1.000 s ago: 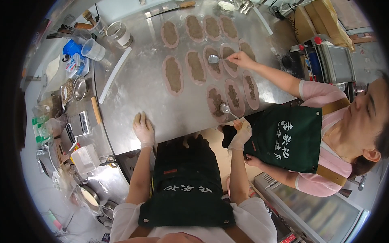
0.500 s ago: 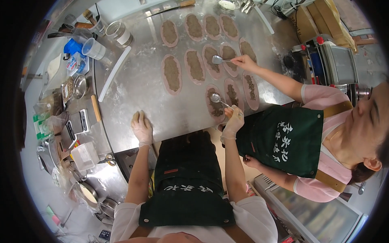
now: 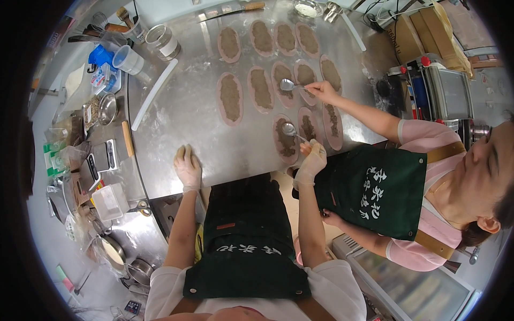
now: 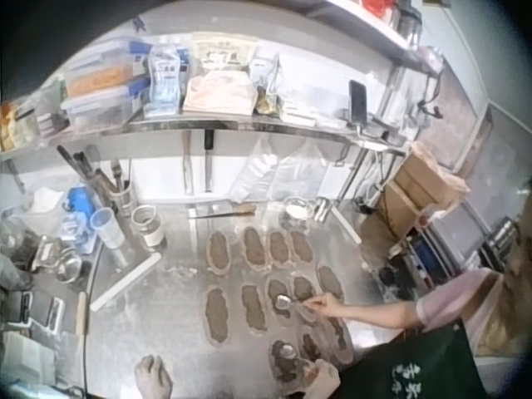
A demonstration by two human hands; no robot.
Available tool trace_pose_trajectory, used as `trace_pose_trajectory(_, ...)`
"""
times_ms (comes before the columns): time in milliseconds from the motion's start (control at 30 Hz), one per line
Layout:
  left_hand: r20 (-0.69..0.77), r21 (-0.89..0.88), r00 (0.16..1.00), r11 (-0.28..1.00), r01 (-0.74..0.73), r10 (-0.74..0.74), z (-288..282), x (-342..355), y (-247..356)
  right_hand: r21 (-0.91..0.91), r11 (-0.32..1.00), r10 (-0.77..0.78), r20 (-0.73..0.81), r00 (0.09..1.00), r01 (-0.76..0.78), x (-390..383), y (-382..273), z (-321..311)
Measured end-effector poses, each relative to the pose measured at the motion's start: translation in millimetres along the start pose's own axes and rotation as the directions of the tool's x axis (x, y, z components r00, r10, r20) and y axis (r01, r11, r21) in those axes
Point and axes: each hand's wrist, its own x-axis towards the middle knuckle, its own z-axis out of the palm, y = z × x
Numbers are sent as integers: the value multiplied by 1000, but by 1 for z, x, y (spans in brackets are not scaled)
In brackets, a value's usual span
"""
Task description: The person adds bean paste to flattened dough on a stainless steel table using a spoon, reaches for a storage container, and then handles a plastic lid.
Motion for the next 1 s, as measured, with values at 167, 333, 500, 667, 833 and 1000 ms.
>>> trace_pose_trajectory(167,6,1,1000,1000,0,0,0,2,2,91,996,-9,66,998,3,16,11,16)
trace_pose_trajectory(333,11,4,1000,1000,4,-4,-1,0,-2,22,996,84,10,996,-85,19,19,-22)
trace_pose_trajectory(500,25,4,1000,1000,-6,6,-1,1,0,82,973,216,-6,976,-215,12,22,-54)
trace_pose_trajectory(667,22,-10,1000,1000,-5,5,-1,1,0,149,941,315,-69,947,-303,-2,35,-60)
trace_pose_trajectory(833,49,11,999,1000,1,-2,1,-3,-4,98,979,180,8,984,-180,-19,12,-29)
trace_pose_trajectory(1000,47,9,999,1000,-21,21,2,2,1,16,1000,20,145,989,-23,-2,5,3)
